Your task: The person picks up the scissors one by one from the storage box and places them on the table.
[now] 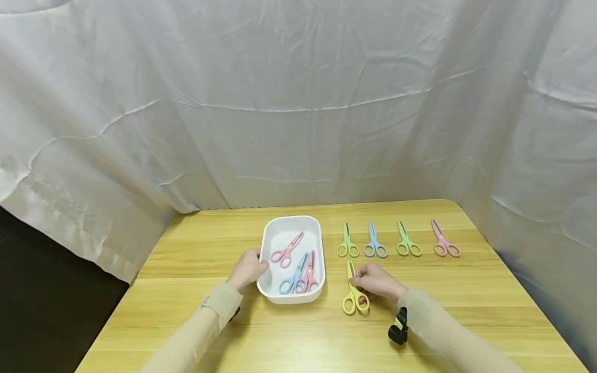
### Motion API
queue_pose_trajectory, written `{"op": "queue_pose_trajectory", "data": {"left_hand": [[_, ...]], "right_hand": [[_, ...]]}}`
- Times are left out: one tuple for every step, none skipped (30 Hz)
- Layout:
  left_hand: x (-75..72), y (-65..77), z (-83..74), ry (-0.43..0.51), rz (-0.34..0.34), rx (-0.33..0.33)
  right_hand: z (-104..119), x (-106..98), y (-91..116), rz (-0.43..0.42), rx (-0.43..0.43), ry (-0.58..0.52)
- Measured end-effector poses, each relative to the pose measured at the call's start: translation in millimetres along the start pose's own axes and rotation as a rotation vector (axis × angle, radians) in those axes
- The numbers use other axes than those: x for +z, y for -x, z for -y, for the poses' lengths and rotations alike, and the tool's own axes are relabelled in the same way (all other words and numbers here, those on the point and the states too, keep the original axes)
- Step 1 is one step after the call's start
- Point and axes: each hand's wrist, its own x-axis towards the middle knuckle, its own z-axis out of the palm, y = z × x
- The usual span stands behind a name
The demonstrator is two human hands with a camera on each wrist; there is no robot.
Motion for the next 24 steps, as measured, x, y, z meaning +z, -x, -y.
{"op": "queue_pose_trajectory", "data": {"left_hand": [[-0.3, 0.1, 0.4, -0.003, 0.001, 0.000], [-0.8, 0.3, 0.6, -0.003, 0.001, -0.001], [-1.1, 0.4, 1.0, -0.008, 0.000, 0.000], [-1.5, 0.4, 1.3, -0.008, 0.001, -0.001], [-2.1, 0.6, 1.3, -0.009, 0.002, -0.003], [-2.9, 0.7, 1.3, -0.014, 0.003, 0.000], [-3.4, 0.7, 1.1, -0.017, 0.001, -0.006], [-4.1, 0.9, 0.7, -0.018, 0.000, -0.009], [-4.9, 1.2, 0.2, -0.022, -0.001, -0.012], [-5.4, 1.6, -0.2, -0.026, -0.001, -0.014], [-5.9, 2.0, -0.5, -0.029, -0.002, -0.014], [-6.2, 2.2, -0.8, -0.032, -0.003, -0.018], [-6.3, 2.4, -1.1, -0.033, -0.005, -0.025], [-6.3, 2.5, -1.2, -0.030, -0.006, -0.030], [-6.3, 2.4, -1.0, -0.027, -0.007, -0.032], [-6.1, 2.1, -0.8, -0.023, -0.008, -0.034], [-5.9, 2.0, -0.6, -0.017, -0.009, -0.037], [-5.6, 1.8, -0.3, -0.011, -0.011, -0.041], [-5.4, 1.6, 0.1, -0.009, -0.013, -0.039], [-5.2, 1.4, 0.5, -0.006, -0.015, -0.037], [-5.0, 1.4, 0.7, -0.008, -0.018, -0.034], [-4.7, 1.4, 1.0, -0.012, -0.020, -0.031], [-4.5, 1.6, 1.3, -0.015, -0.021, -0.027], [-4.1, 1.7, 1.5, -0.019, -0.023, -0.024]], "right_hand": [[-0.2, -0.1, 0.0, -0.003, -0.001, 0.009], [-0.3, -0.3, 0.0, -0.008, -0.004, 0.021], [-0.2, -0.4, 0.1, -0.014, -0.009, 0.039], [0.1, -0.5, 0.3, -0.019, -0.016, 0.056], [0.5, -0.4, 0.4, -0.027, -0.023, 0.076], [1.0, -0.2, 0.6, -0.035, -0.031, 0.097], [1.8, -0.2, 0.9, -0.042, -0.038, 0.113], [2.6, -0.1, 1.1, -0.046, -0.046, 0.130], [3.5, 0.1, 1.4, -0.047, -0.054, 0.146], [4.0, 0.1, 1.6, -0.045, -0.061, 0.160], [4.6, 0.1, 1.8, -0.045, -0.068, 0.177], [5.0, -0.1, 1.8, -0.042, -0.075, 0.191], [5.4, -0.4, 1.7, -0.041, -0.081, 0.209], [5.3, -0.8, 1.3, -0.042, -0.089, 0.232], [5.2, -1.3, 0.7, -0.042, -0.094, 0.247], [5.0, -1.9, 0.2, -0.042, -0.096, 0.263], [5.0, -2.5, -0.3, -0.043, -0.097, 0.278], [4.7, -3.1, -1.0, -0.044, -0.098, 0.290], [4.4, -3.7, -1.6, -0.042, -0.098, 0.304], [4.2, -4.3, -2.0, -0.036, -0.097, 0.313], [4.4, -4.8, -2.0, -0.029, -0.095, 0.317], [4.4, -5.3, -2.0, -0.019, -0.091, 0.322], [4.6, -5.7, -1.7, -0.009, -0.093, 0.325], [4.8, -6.1, -1.3, 0.001, -0.093, 0.327]]}}
